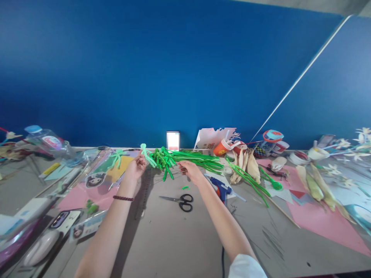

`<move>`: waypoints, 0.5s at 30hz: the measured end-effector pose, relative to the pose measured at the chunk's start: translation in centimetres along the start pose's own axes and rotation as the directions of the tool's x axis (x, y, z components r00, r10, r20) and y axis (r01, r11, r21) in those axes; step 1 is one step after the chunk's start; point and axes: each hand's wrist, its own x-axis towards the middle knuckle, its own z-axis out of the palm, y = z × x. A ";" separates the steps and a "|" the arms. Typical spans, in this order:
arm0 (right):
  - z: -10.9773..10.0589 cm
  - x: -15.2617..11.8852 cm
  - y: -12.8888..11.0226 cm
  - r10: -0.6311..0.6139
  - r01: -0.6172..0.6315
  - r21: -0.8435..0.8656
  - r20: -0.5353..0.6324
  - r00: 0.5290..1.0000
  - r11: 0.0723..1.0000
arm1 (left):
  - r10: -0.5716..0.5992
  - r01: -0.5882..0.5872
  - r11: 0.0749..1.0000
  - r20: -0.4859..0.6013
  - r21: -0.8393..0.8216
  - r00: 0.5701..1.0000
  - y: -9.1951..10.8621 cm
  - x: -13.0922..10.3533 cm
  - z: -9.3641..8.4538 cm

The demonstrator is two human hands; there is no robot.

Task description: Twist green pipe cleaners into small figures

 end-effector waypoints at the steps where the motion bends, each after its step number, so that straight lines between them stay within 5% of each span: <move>1: 0.0 0.0 0.0 0.000 0.000 0.003 0.005 1.000 1.000 | -0.006 0.006 0.999 0.010 -0.031 1.000 0.1 -0.1 0.1; 9: 0.0 0.1 0.0 0.031 -0.031 0.045 -0.010 0.999 0.999 | 0.031 -0.030 1.000 0.095 -0.005 0.995 1.5 -1.1 0.7; 15: 0.0 0.0 0.0 0.021 -0.021 0.037 0.002 1.000 0.999 | 0.202 -0.166 0.852 -0.019 0.497 0.979 1.2 0.1 -1.2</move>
